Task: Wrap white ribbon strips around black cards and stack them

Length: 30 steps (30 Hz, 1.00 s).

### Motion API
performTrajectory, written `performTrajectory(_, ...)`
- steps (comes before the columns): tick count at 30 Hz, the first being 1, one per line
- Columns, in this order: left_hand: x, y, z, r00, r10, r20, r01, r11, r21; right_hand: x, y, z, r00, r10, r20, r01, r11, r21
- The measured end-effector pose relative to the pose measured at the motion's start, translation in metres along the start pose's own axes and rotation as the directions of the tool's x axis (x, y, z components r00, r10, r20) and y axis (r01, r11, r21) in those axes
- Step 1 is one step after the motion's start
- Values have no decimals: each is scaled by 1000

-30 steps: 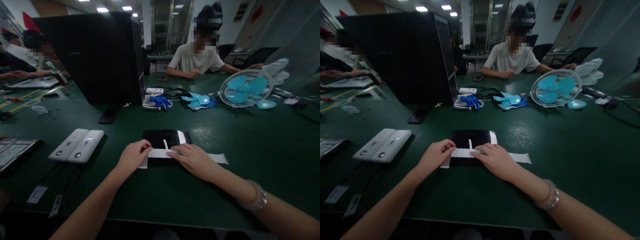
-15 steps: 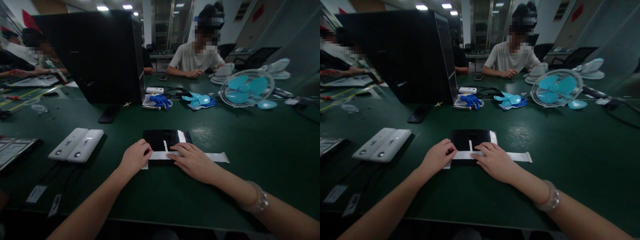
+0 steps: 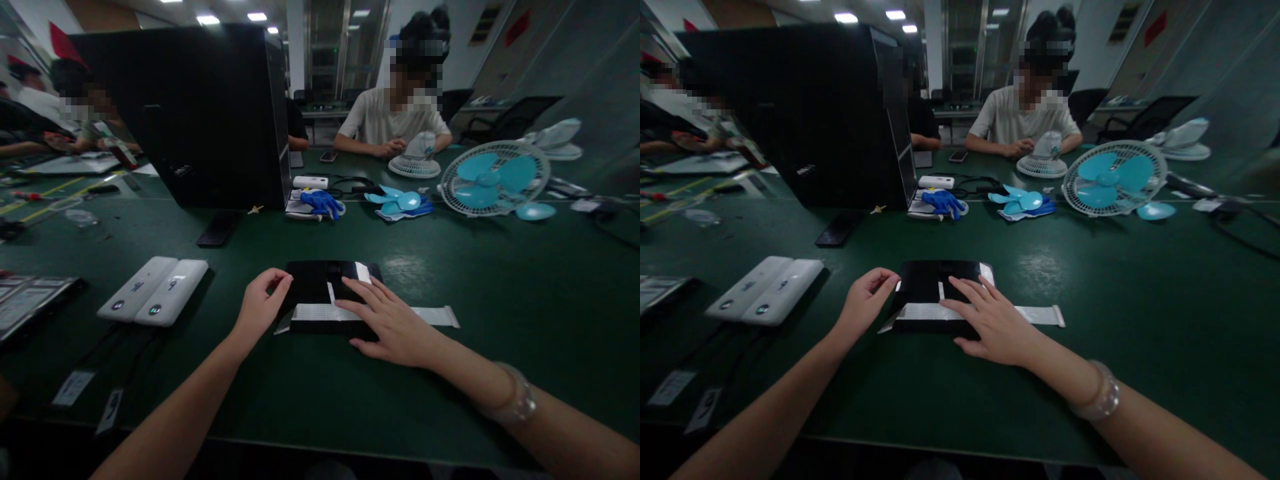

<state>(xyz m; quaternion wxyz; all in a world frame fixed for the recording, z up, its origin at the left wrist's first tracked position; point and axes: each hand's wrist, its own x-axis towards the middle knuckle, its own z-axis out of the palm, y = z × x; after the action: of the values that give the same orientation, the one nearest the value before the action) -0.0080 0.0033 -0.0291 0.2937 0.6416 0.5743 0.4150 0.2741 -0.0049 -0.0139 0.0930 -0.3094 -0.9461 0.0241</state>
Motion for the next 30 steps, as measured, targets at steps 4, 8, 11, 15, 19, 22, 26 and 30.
performTrajectory(4, 1, -3, 2, 998, -49, -26, 46, 992, -114, 2, 14, 1, 996, 0, 90, -11, 993, 115)
performTrajectory(8, 0, 1, 4, 998, -56, 15, 58, 990, -132, 6, 22, 1, 991, -13, 131, -6, 990, 141)
performTrajectory(11, -1, 1, 6, 998, -51, 32, 54, 994, -99, 10, 21, 1, 992, -11, 126, -5, 991, 131)
performTrajectory(15, -2, -3, 7, 999, -26, 39, 28, 997, -68, 14, 16, -1, 996, 4, 92, -14, 994, 108)
performTrajectory(19, -1, -7, 6, 999, 1, 37, 2, 997, -80, 12, 17, -4, 997, 32, 70, -38, 995, 89)
performTrajectory(22, -1, -8, 4, 1000, 9, 20, -7, 995, -95, 7, 24, -8, 995, 68, 72, -71, 997, 35)
performTrajectory(26, -1, -8, 3, 999, -10, 47, 15, 995, -104, -2, 45, -15, 977, 193, 86, -186, 979, -78)
performTrajectory(30, -2, -8, 2, 995, -13, 99, 23, 995, -101, -15, 87, -18, 902, 421, 93, -400, 898, -185)
